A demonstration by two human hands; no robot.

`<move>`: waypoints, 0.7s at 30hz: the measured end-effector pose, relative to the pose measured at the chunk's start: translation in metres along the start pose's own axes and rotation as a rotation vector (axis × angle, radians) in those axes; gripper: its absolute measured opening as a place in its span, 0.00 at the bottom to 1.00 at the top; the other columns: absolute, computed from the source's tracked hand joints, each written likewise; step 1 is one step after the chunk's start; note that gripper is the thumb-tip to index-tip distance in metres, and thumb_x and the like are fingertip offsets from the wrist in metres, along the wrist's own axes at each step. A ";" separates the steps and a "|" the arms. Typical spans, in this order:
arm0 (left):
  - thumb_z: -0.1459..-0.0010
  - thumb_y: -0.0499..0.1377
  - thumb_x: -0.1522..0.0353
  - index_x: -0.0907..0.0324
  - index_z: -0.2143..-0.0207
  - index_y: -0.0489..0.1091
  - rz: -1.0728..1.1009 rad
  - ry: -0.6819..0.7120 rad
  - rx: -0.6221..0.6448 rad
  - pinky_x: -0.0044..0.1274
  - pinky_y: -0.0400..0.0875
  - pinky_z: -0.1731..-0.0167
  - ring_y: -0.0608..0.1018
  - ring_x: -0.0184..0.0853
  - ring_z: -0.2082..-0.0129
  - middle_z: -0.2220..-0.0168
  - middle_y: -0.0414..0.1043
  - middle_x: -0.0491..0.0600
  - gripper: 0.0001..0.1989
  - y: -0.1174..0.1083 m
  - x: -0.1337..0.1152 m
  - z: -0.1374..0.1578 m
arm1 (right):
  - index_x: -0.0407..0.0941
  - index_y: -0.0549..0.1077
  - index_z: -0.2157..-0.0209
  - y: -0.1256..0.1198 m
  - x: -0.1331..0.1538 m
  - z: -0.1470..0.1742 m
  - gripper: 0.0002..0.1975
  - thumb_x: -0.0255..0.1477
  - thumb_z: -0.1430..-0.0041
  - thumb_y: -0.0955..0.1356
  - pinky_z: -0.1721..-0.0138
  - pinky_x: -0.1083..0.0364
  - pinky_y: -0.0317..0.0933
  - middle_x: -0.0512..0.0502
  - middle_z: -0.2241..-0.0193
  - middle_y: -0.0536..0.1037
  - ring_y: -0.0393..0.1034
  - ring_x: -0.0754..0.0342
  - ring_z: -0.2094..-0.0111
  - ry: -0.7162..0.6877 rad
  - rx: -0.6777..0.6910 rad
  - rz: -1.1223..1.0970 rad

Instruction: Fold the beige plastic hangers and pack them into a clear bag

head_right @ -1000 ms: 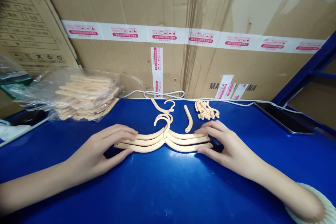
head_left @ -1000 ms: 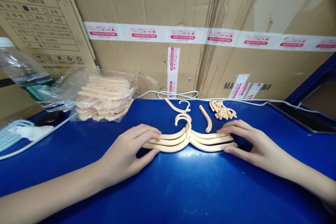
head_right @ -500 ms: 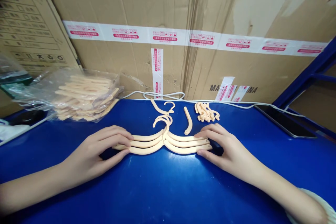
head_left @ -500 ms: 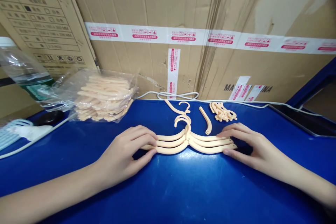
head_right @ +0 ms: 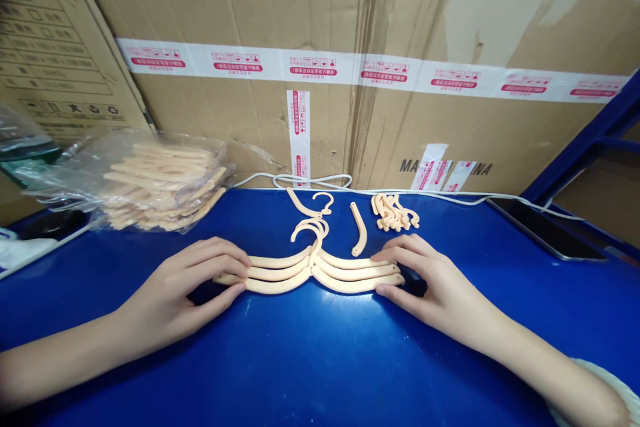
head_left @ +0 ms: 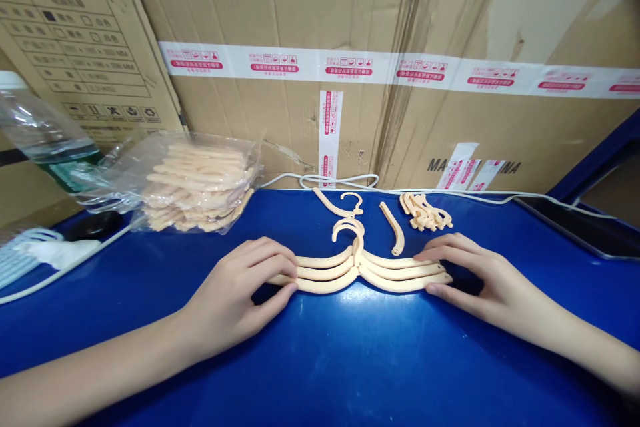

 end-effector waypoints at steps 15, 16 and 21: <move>0.40 0.52 0.79 0.57 0.71 0.56 0.056 -0.101 -0.074 0.23 0.63 0.71 0.67 0.30 0.72 0.71 0.61 0.43 0.10 -0.006 0.005 -0.001 | 0.52 0.72 0.55 -0.011 0.006 0.000 0.10 0.36 0.38 0.69 0.53 0.47 0.67 0.44 0.54 0.73 0.70 0.46 0.52 -0.047 -0.144 0.006; 0.40 0.52 0.78 0.57 0.71 0.55 0.055 -0.105 -0.083 0.22 0.63 0.71 0.67 0.30 0.72 0.72 0.61 0.43 0.11 -0.007 0.006 -0.001 | 0.52 0.72 0.55 -0.011 0.006 0.001 0.09 0.36 0.37 0.68 0.53 0.48 0.68 0.44 0.55 0.73 0.70 0.47 0.53 -0.050 -0.152 0.006; 0.40 0.52 0.78 0.57 0.72 0.55 0.045 -0.105 -0.117 0.22 0.64 0.69 0.69 0.29 0.70 0.70 0.65 0.43 0.11 -0.008 0.007 -0.001 | 0.53 0.72 0.56 -0.012 0.005 0.001 0.07 0.36 0.36 0.68 0.54 0.49 0.68 0.46 0.56 0.73 0.71 0.48 0.54 -0.067 -0.182 0.007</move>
Point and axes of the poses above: each hand's wrist, its own z-axis away from the middle knuckle, its own y-axis out of the palm, x = y × z, the point moved 7 cm from there along -z, towards the middle knuckle
